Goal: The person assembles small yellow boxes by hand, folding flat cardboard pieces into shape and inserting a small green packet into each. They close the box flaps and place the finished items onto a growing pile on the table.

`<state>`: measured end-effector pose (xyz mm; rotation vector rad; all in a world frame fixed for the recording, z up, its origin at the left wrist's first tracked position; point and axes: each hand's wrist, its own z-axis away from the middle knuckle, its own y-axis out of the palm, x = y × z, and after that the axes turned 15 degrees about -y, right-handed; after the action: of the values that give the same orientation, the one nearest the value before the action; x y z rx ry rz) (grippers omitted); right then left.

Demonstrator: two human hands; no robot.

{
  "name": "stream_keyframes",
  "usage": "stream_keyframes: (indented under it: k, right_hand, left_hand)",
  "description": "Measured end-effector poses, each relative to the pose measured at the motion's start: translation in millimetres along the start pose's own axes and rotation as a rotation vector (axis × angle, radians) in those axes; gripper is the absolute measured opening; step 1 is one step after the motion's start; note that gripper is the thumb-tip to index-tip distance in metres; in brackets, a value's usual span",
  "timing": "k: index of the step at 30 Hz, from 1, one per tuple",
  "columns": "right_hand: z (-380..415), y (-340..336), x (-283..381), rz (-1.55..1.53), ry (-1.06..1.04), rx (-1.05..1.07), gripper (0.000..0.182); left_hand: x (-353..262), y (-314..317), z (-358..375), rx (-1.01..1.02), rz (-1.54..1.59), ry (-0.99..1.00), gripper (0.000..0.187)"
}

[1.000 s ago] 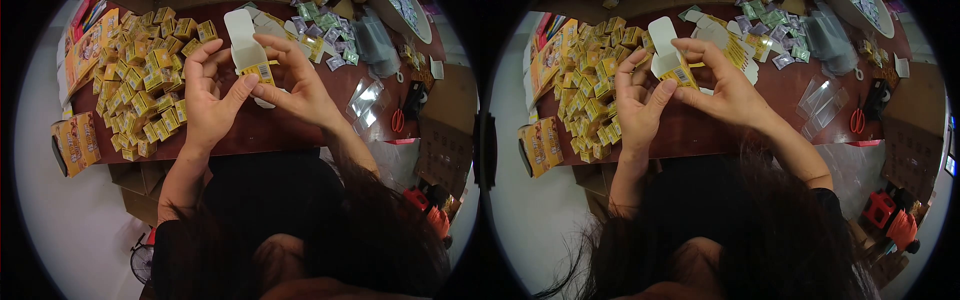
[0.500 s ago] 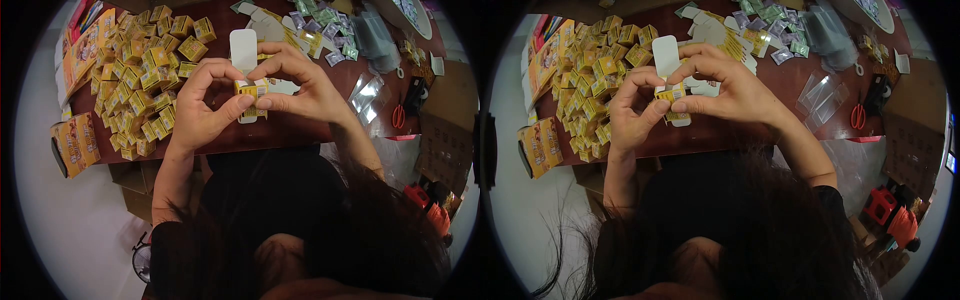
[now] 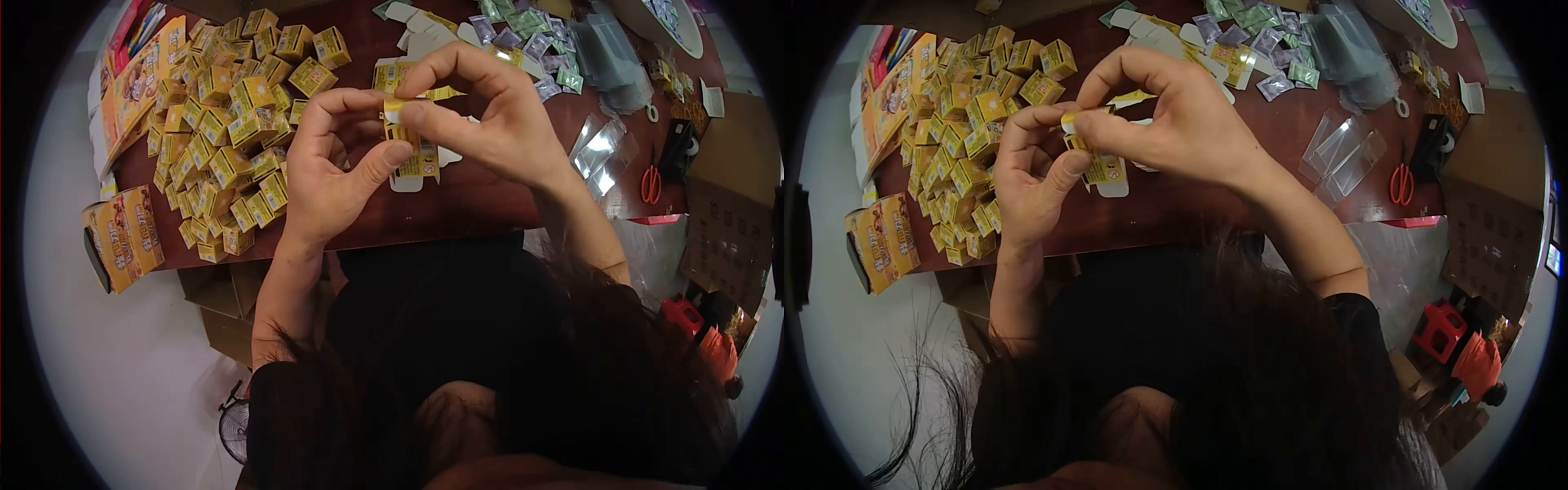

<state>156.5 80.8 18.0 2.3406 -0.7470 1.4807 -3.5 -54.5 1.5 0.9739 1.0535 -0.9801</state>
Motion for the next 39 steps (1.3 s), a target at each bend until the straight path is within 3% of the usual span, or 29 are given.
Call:
stream_keyframes:
  k: [6, 8, 11, 18, 20, 21, 23, 24, 28, 31, 34, 36, 37, 39]
  right_hand:
    - [-1.5, -13.2, 1.3, -0.015, 0.094, 0.048, 0.012]
    - [2.9, -18.8, -6.8, 0.159, -0.179, 0.165, 0.015]
    - [7.9, -15.6, -1.0, 0.199, -0.266, 0.125, 0.016]
    - [30.2, -19.5, -7.5, 0.249, -0.248, 0.056, 0.021]
    - [37.2, -37.9, -13.4, 0.478, -0.283, -0.017, 0.03]
    - [41.7, -50.9, -16.7, 0.567, -0.186, -0.109, 0.041]
    - [59.1, -87.0, -28.7, 1.228, 0.053, -0.067, 0.046]
    - [73.4, -101.2, -43.0, 1.411, 0.202, -0.006, 0.044]
    - [92.7, -113.1, -69.9, 1.486, 0.329, 0.112, 0.032]
    - [92.6, -110.8, -74.4, 1.561, 0.202, 0.15, 0.023]
    - [79.3, -103.7, -56.4, 1.48, 0.048, 0.049, 0.014]
    - [64.3, -87.6, -40.4, 1.106, -0.251, -0.169, 0.012]
    - [55.3, -77.3, -30.2, 1.096, -0.248, -0.168, 0.012]
    - [36.3, -57.7, -15.5, 0.965, -0.448, -0.063, 0.017]
  left_hand:
    - [-2.3, 2.4, 2.8, -0.018, 0.011, -0.008, 0.05]
    - [-0.1, 2.4, 1.2, -0.011, 0.005, -0.004, 0.049]
    - [1.1, 4.5, -1.2, 0.013, 0.059, 0.012, 0.048]
    - [7.4, 12.2, -12.1, 0.051, 0.071, 0.022, 0.042]
    - [7.6, 11.7, -15.2, 0.041, 0.055, -0.022, 0.043]
    - [5.5, 7.4, -15.9, 0.007, 0.003, -0.055, 0.047]
    - [7.0, 1.7, -18.5, 0.033, -0.014, -0.06, 0.049]
    - [8.8, 0.0, -19.6, 0.047, -0.033, -0.063, 0.051]
    - [22.3, -0.9, -27.4, 0.071, -0.064, -0.14, 0.059]
    - [23.5, 4.8, -28.0, 0.033, 0.04, -0.178, 0.06]
    - [28.3, 5.6, -30.3, -0.068, 0.011, -0.116, 0.063]
    - [30.5, 10.5, -29.4, -0.141, 0.024, -0.108, 0.062]
    - [31.2, 12.8, -28.2, -0.148, 0.021, -0.114, 0.062]
    - [30.0, 15.7, -29.4, -0.06, -0.037, -0.16, 0.062]
